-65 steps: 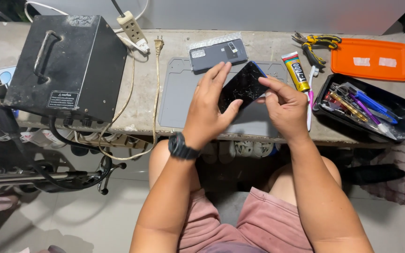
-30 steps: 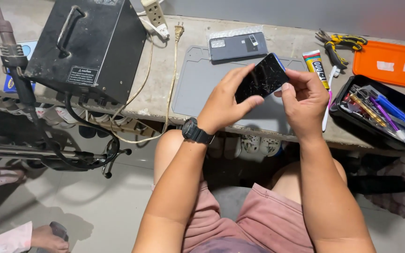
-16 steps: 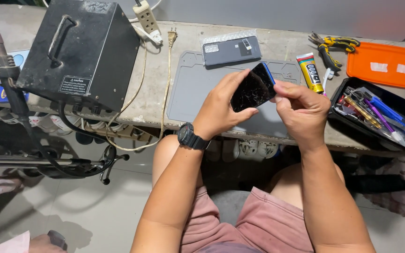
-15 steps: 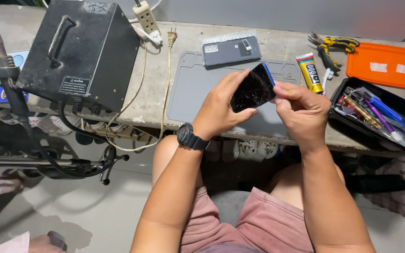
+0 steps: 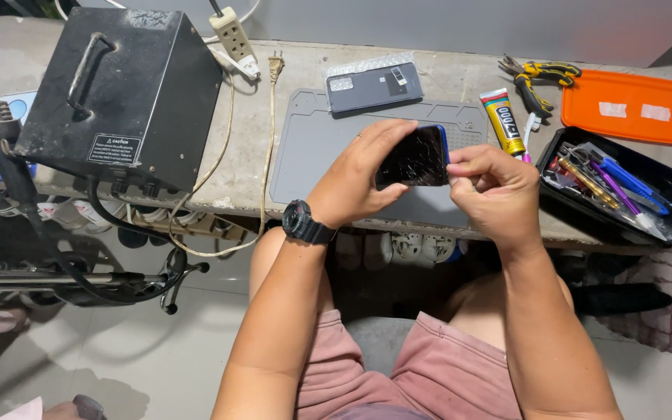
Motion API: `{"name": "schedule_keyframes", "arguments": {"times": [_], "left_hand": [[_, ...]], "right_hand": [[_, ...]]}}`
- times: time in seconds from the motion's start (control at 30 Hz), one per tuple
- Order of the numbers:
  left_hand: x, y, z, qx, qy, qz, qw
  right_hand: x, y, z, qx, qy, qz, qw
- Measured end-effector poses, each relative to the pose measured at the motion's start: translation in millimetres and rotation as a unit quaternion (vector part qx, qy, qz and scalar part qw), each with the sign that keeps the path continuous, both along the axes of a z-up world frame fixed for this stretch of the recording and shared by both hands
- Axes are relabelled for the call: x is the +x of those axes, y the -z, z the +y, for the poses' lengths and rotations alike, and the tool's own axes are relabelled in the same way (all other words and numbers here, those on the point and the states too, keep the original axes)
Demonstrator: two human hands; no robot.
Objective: Cleaning adhesive residue from a smartphone frame and back cover using a small metal tool and fingers during a repair.
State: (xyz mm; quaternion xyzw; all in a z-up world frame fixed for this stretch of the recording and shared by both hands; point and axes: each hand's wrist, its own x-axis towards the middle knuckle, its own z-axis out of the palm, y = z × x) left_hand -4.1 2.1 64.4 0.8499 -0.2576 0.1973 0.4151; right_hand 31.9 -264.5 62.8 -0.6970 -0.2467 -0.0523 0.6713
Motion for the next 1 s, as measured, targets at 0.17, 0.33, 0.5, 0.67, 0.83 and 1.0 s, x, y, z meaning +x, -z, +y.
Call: {"name": "schedule_keyframes", "arguments": {"times": [0.17, 0.33, 0.5, 0.67, 0.83, 1.0], "left_hand": [[-1.2, 4.2, -9.9, 0.024, 0.000, 0.009, 1.000], [-12.8, -8.6, -19.3, 0.039, 0.009, 0.009, 0.999], [-14.2, -8.7, -21.3, 0.072, 0.002, 0.000, 0.997], [-6.1, -4.6, -18.1, 0.112, -0.036, -0.024, 0.993], [-0.1, 0.7, -20.3, 0.130, -0.059, -0.019, 0.990], [6.8, 19.0, -18.5, 0.156, -0.060, 0.021, 0.986]], "right_hand": [[13.2, 7.8, -23.9, -0.002, -0.058, 0.059, 0.997], [4.7, -7.1, -22.0, 0.001, -0.114, 0.087, 0.990], [2.4, -5.4, -15.8, 0.005, -0.077, 0.079, 0.994], [0.9, -5.1, -9.8, 0.016, -0.057, 0.068, 0.996], [-2.9, -11.0, -3.0, -0.008, -0.058, 0.049, 0.997], [0.2, 6.4, 0.0, -0.059, -0.052, 0.052, 0.996]]}}
